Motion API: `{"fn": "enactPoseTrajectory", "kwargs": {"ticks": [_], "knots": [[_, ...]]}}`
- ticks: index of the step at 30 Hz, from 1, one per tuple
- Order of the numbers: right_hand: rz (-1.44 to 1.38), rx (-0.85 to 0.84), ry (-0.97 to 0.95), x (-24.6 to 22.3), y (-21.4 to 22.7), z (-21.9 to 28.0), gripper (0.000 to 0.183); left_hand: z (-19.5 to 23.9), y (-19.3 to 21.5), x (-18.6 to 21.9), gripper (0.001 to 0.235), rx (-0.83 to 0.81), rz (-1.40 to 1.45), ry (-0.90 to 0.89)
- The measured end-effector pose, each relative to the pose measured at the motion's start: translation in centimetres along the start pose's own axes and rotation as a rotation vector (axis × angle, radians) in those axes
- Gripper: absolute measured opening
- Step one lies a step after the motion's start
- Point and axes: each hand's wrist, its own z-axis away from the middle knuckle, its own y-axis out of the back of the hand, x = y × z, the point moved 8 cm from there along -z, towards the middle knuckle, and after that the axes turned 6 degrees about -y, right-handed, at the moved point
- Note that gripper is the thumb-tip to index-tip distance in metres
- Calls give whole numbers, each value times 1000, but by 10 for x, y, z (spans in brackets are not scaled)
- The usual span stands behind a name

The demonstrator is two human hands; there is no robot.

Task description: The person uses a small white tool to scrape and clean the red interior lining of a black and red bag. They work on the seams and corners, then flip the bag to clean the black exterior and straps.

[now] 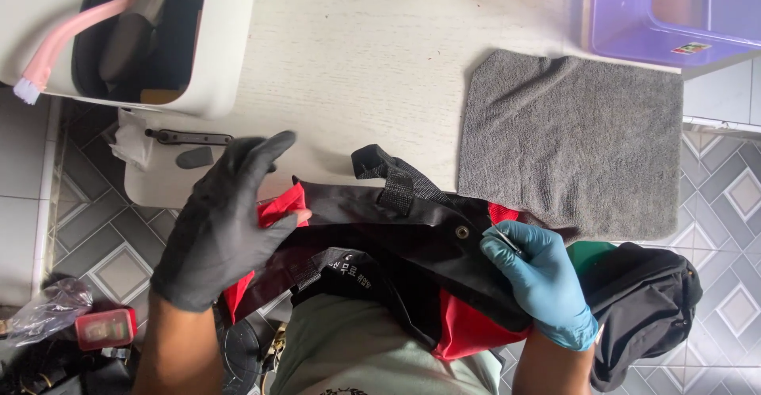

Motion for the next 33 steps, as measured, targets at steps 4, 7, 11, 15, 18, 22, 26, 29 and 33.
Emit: {"fn": "enactPoseTrajectory", "kwargs": {"ticks": [4, 7, 11, 15, 18, 22, 26, 29, 33], "knots": [[-68, -34, 50, 10, 4, -4, 20, 34, 2, -11, 62, -26, 53, 201], [-85, -24, 57, 8, 9, -2, 22, 48, 10, -21, 40, 34, 215, 386], [-1, 113, 95, 0, 41, 13, 20, 45, 15, -14, 52, -23, 456, 249], [-37, 234, 197, -3, 92, 49, 39, 22, 26, 15, 35, -266, 511, -42], [105, 202, 285, 10, 139, 56, 14, -12, 31, 48, 9, -542, 825, -244], [-36, 140, 263, 5, 144, 59, 20, -40, 20, 56, 31, -626, 922, -268], [186, 416, 183, -13, 134, 47, 14, -59, 4, 62, 34, -581, 961, -339], [368, 568, 121, -59, 94, 49, 19, -65, -16, 58, 33, -553, 937, -308], [457, 435, 302, -110, 43, 57, 38, -69, -34, 58, 33, -549, 964, -283]]}}
